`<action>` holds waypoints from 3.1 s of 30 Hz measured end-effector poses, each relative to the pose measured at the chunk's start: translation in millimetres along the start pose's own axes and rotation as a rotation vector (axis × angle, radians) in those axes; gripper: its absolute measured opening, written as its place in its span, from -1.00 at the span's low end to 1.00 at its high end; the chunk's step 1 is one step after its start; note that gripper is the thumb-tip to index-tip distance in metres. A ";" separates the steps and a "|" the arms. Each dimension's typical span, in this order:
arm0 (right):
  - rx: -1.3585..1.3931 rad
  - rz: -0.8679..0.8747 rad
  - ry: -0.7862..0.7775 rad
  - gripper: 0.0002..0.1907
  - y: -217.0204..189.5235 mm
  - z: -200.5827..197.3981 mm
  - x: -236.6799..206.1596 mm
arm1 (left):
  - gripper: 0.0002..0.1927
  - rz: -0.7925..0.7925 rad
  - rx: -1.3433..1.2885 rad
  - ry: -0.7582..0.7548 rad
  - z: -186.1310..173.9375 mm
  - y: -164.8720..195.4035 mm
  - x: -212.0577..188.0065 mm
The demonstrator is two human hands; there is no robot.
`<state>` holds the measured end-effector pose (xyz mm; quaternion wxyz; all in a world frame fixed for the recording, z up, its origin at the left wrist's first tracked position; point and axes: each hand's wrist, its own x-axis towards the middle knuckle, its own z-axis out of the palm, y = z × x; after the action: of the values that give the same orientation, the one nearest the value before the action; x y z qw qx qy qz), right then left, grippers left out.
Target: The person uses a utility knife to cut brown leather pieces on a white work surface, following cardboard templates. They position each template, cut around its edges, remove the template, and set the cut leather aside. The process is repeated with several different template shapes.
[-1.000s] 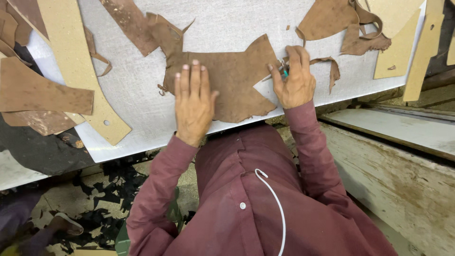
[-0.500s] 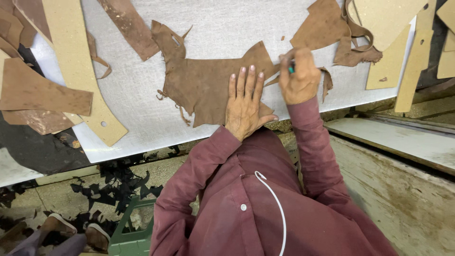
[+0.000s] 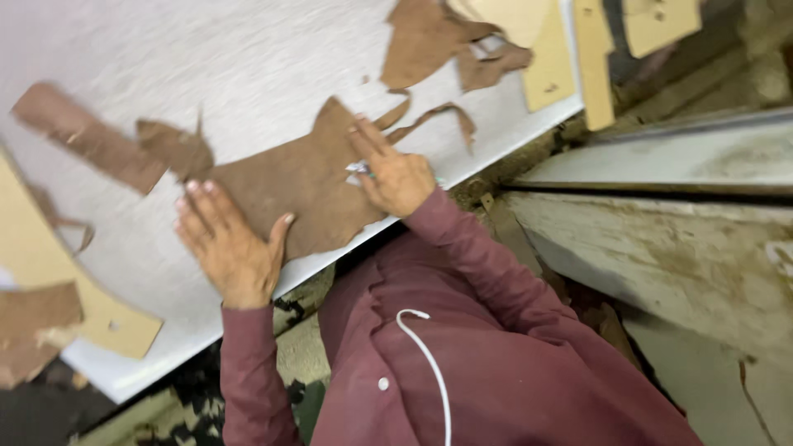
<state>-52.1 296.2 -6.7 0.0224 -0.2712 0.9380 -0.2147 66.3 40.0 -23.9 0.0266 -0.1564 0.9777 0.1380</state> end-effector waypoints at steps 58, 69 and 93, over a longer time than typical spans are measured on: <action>0.247 0.082 0.325 -0.74 -47.9 23.3 -15.7 | -0.76 0.502 -0.249 0.119 -48.8 -71.1 37.1; 0.312 0.149 0.350 -0.81 -38.0 37.4 -4.3 | -0.77 0.405 -0.358 0.180 -40.0 -73.3 19.8; 0.418 0.142 0.340 -0.88 -32.6 31.3 4.0 | -0.68 0.409 -0.115 0.260 -28.5 -56.6 9.2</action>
<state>-34.2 257.1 -21.2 -0.0648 -0.1544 0.8804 -0.4438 75.1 -22.3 -12.2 -0.1367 0.0269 0.9748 0.1745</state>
